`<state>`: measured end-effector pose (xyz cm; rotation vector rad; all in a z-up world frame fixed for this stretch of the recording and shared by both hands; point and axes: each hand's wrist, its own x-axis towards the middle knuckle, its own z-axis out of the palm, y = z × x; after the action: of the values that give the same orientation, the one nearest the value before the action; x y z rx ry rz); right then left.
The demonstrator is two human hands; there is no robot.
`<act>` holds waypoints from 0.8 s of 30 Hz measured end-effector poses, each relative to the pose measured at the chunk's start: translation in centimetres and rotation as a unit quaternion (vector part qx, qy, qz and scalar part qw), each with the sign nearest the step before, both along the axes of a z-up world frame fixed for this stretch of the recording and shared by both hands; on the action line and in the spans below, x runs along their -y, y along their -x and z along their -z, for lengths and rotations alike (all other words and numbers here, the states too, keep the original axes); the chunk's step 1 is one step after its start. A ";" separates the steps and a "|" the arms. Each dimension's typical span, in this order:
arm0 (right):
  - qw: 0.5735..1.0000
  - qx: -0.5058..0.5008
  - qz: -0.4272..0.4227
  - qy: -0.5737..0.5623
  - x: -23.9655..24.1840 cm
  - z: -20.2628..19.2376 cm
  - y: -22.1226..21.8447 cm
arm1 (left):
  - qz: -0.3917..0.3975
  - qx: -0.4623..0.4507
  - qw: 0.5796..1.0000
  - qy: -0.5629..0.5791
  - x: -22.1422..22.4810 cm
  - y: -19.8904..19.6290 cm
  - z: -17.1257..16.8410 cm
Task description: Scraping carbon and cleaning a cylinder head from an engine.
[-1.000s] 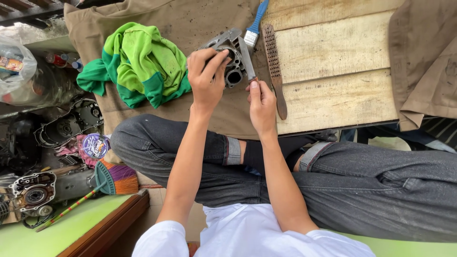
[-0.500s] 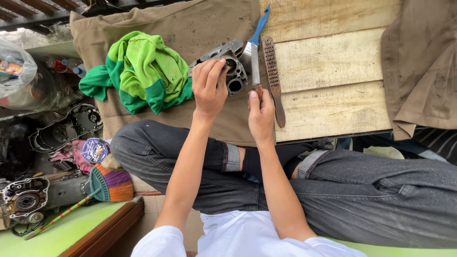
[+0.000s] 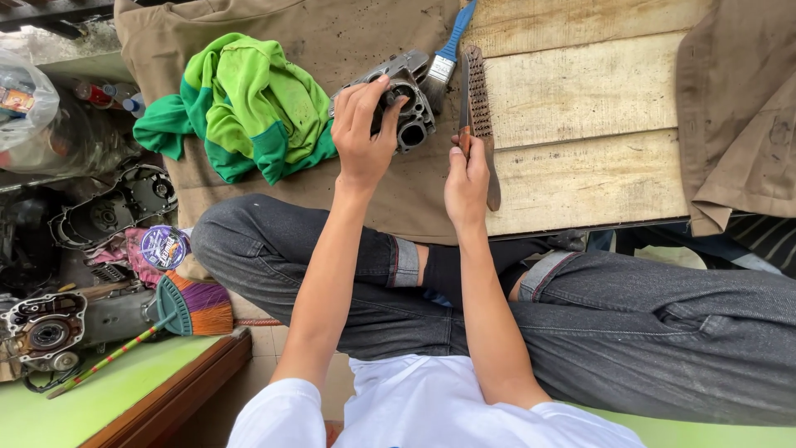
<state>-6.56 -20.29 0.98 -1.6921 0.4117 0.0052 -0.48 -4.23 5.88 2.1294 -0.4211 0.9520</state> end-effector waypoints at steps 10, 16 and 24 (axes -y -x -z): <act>0.999 0.034 -0.007 0.011 0.4 0.2 0.1 | -0.001 -0.015 1.000 -0.006 -0.5 0.0 -0.2; 0.999 0.021 0.008 -0.036 0.7 -0.1 0.1 | 0.026 -0.035 0.998 -0.039 -0.9 -0.1 -0.8; 0.999 0.011 0.015 -0.049 0.8 0.1 0.0 | 0.004 -0.024 0.998 -0.064 -1.5 -0.1 -0.5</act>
<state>-6.55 -21.13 0.90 -1.5889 0.4141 -0.0138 -0.42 -2.75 6.36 2.2597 -0.4777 0.8893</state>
